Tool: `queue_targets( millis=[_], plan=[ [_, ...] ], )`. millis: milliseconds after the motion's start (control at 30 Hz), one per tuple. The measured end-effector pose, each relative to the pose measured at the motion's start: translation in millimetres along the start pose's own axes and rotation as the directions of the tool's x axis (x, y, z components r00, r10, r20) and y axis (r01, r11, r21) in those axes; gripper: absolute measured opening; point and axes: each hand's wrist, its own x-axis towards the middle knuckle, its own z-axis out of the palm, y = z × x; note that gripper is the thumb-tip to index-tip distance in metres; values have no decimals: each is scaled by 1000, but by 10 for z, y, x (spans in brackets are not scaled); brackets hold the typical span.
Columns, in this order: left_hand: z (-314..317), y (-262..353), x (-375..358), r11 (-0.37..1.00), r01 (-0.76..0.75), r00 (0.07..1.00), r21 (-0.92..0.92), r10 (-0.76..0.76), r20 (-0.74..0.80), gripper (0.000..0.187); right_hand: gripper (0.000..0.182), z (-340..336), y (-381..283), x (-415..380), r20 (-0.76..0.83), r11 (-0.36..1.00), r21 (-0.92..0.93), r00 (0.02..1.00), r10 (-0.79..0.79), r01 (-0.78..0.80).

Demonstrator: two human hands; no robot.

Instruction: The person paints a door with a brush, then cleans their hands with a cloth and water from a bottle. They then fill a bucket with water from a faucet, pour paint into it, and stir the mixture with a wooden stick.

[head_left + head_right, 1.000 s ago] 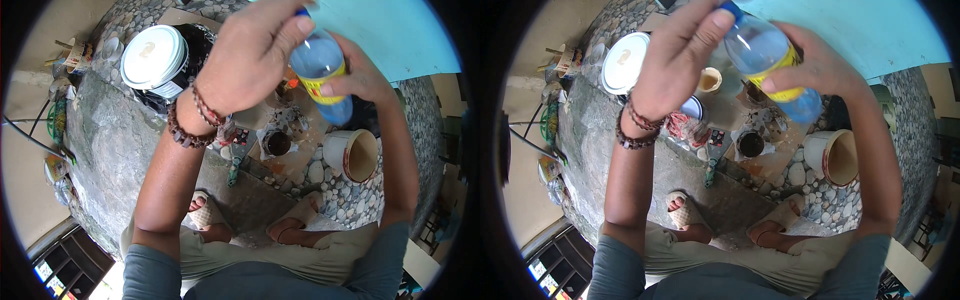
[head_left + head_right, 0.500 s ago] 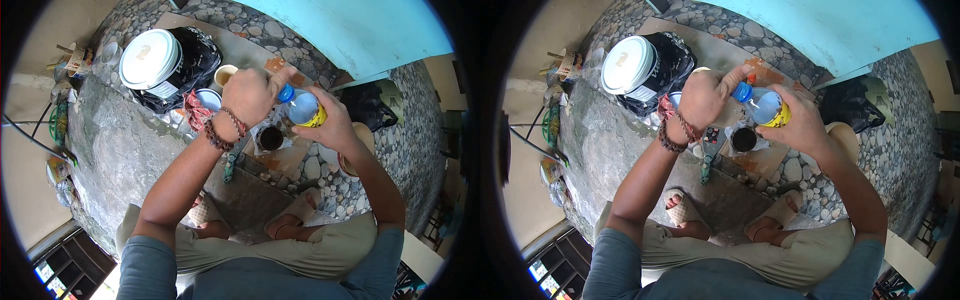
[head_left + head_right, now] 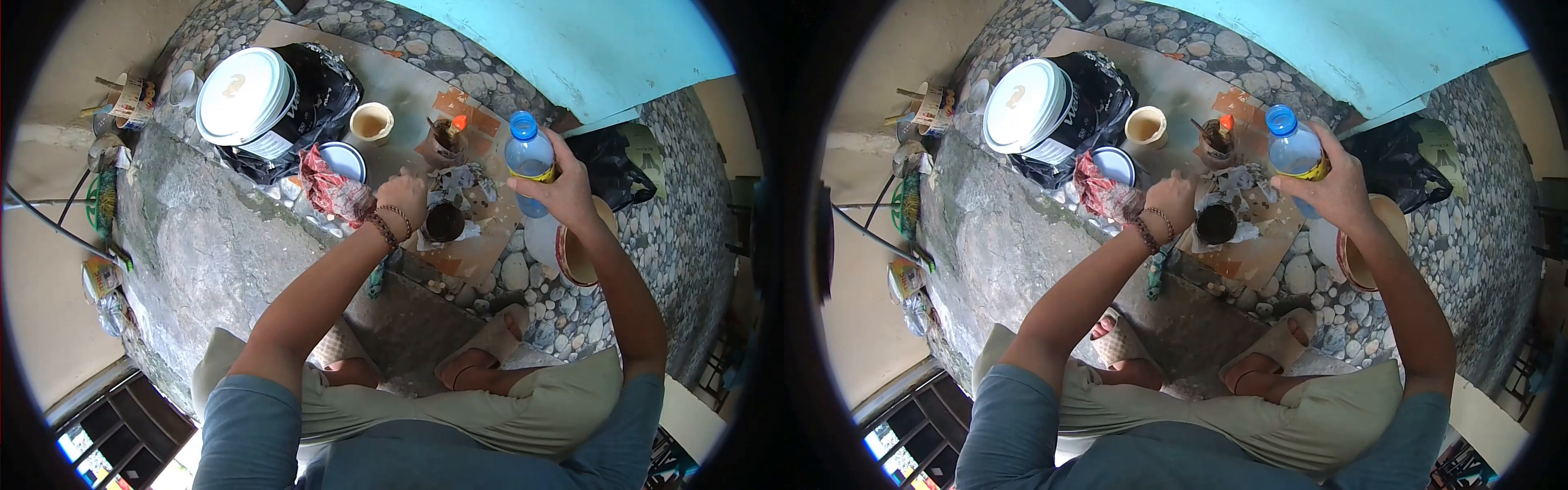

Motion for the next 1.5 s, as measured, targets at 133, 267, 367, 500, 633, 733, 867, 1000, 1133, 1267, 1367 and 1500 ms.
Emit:
queue_targets(
  millis=[133,267,367,500,633,733,867,1000,1133,1267,1367,1500],
  plan=[
    [223,-56,84,997,-56,998,52,55,11,23,79,-42,24,-78,20,998,63,999,29,-30],
    [-369,33,150,984,-103,966,148,64,249,24,79,-109,-53,-125,35,990,114,997,75,-78],
    [-1026,173,198,969,-183,982,167,173,75,24,79,-118,17,-117,39,993,100,997,61,-64],
    [-1096,199,473,859,-496,704,124,482,-522,25,79,-70,25,-81,53,995,84,998,42,-46],
    [-844,132,653,902,-419,815,103,424,-394,27,81,-21,-15,-59,81,995,77,995,54,-60],
    [-846,108,706,899,-432,809,78,424,-407,21,82,3,-1,-70,74,998,48,997,38,-41],
    [-892,144,659,916,-402,800,0,351,-488,17,81,21,8,-39,79,1000,-7,997,8,-8],
    [-815,72,656,942,-333,828,-45,269,-491,22,78,87,27,28,74,977,-207,997,-34,49],
    [-749,2,699,934,-311,840,-175,185,-509,27,75,141,50,111,69,920,-358,987,-144,159],
    [-745,6,702,907,-274,872,-320,95,-480,30,76,155,39,181,89,892,-430,989,-114,142],
    [-720,-19,692,868,-264,890,-421,51,-453,31,77,175,53,210,125,864,-493,991,-53,108],
    [-705,-60,663,824,-241,910,-513,9,-414,32,77,200,2,238,143,789,-607,990,-12,97]
  ],
)
